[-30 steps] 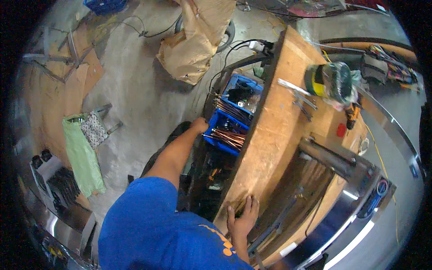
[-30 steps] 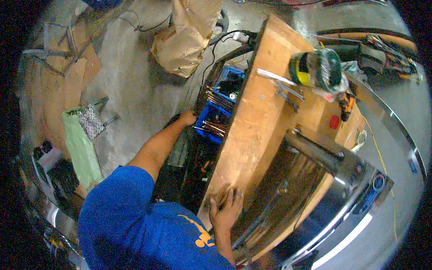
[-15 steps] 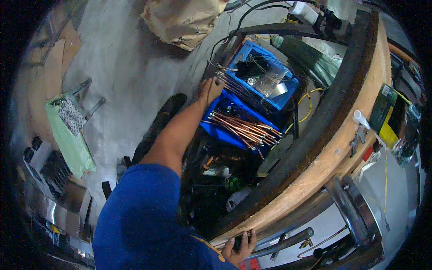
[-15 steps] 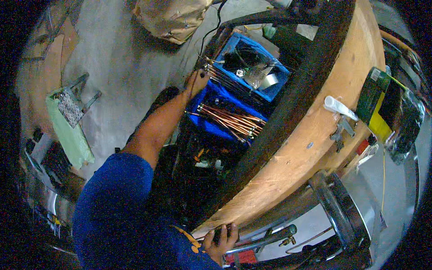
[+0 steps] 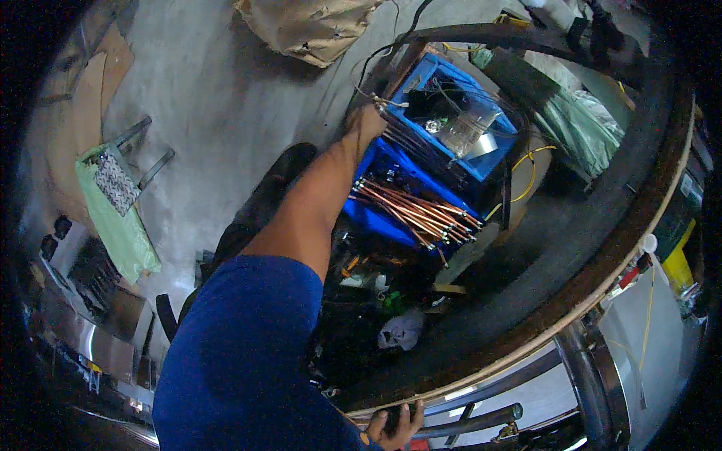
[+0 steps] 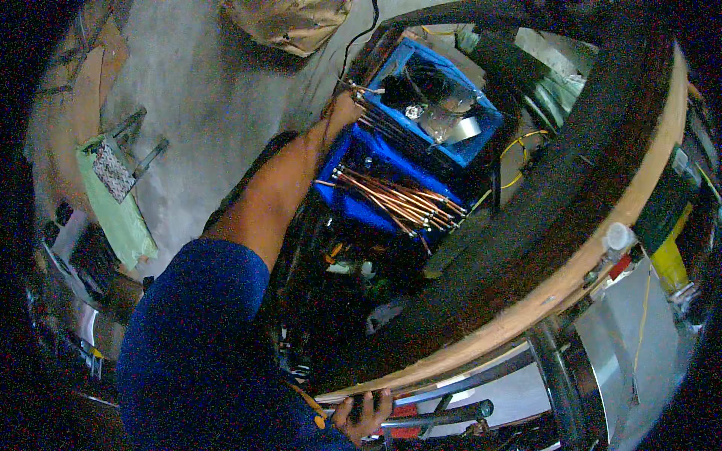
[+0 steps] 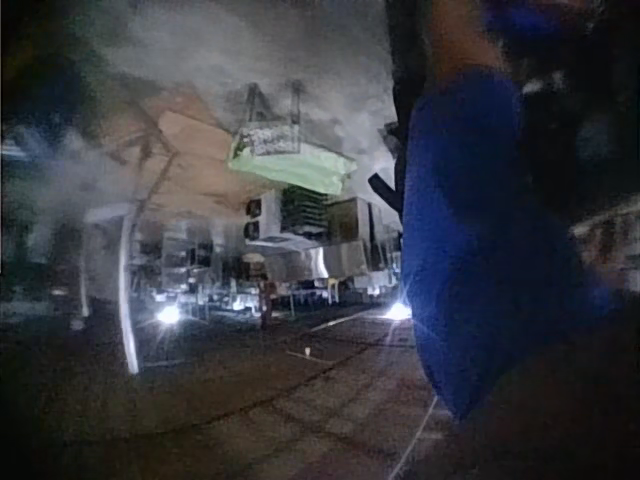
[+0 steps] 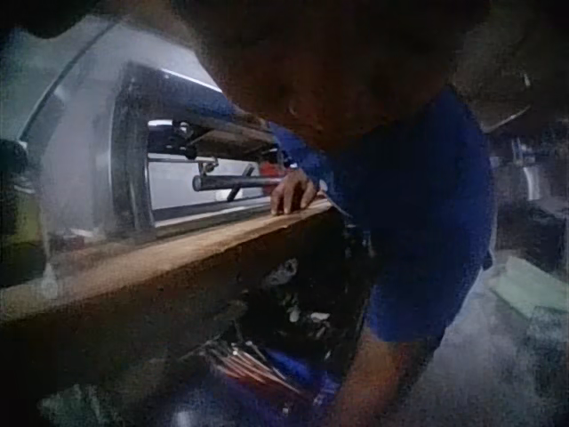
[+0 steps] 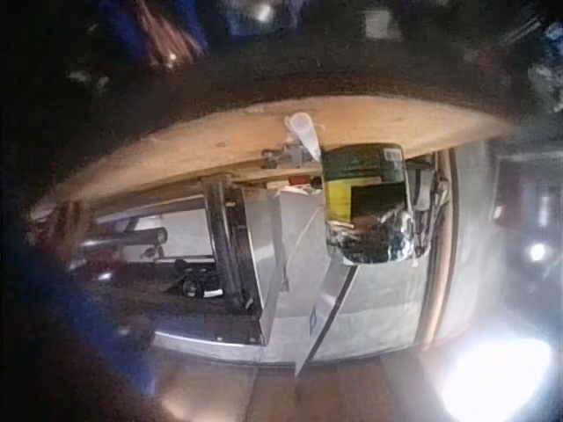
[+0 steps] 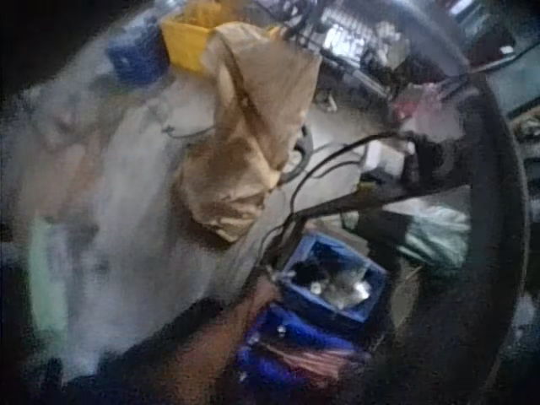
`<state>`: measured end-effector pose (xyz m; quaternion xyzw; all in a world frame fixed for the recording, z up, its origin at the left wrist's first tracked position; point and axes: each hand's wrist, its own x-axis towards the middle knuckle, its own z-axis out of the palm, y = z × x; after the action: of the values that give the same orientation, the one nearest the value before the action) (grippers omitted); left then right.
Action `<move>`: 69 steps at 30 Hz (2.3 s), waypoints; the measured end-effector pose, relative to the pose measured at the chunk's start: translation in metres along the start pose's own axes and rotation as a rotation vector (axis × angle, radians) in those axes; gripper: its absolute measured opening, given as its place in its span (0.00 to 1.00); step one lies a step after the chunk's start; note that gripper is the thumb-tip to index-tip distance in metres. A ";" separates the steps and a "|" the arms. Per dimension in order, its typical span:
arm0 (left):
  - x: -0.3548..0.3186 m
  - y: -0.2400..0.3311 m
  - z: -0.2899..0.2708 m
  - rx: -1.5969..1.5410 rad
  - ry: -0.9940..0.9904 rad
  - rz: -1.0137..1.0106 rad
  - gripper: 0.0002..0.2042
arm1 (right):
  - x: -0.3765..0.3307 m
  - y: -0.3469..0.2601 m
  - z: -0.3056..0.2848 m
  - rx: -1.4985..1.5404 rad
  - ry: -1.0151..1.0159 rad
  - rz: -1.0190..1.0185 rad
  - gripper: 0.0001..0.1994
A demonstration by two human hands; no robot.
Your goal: The person assembles a commercial gas stove burner by inserting a copper pipe into a burner head, tightening it with a wrench, and placing the burner grate on the stove. The person repeats the process for a second burner.
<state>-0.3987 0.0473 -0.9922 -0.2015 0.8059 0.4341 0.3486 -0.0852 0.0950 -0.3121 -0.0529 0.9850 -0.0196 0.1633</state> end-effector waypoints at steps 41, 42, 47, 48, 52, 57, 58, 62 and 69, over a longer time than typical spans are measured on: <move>-0.215 -0.011 0.034 0.825 -0.325 0.904 0.11 | 0.010 -0.020 0.003 0.228 0.035 0.483 0.18; -0.216 -0.009 0.033 0.808 -0.317 0.897 0.11 | 0.012 -0.022 0.002 0.216 0.042 0.488 0.18; -0.223 0.002 0.017 0.736 -0.319 0.933 0.11 | 0.027 -0.027 -0.004 0.224 0.144 0.506 0.20; -0.222 0.008 0.012 0.734 -0.318 0.949 0.11 | 0.030 -0.025 -0.008 0.203 0.104 0.534 0.20; -0.228 -0.002 -0.019 0.796 -0.335 0.927 0.11 | 0.028 -0.024 -0.013 0.195 -0.028 0.595 0.21; -0.244 -0.050 -0.085 0.890 -0.330 0.831 0.11 | 0.019 -0.026 -0.004 0.240 0.062 0.559 0.19; -0.249 -0.057 -0.099 0.912 -0.329 0.814 0.12 | 0.017 -0.026 -0.002 0.246 0.082 0.556 0.19; -0.270 -0.052 -0.142 0.950 -0.324 0.816 0.12 | 0.010 -0.028 0.005 0.253 0.207 0.561 0.19; -0.335 0.044 -0.174 0.961 -0.307 1.092 0.12 | 0.008 -0.028 0.023 0.401 0.200 0.542 0.19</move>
<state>-0.2667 -0.0673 -0.6545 0.4655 0.8347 0.1683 0.2414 -0.0824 0.0661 -0.3348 0.2459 0.9508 -0.1738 0.0725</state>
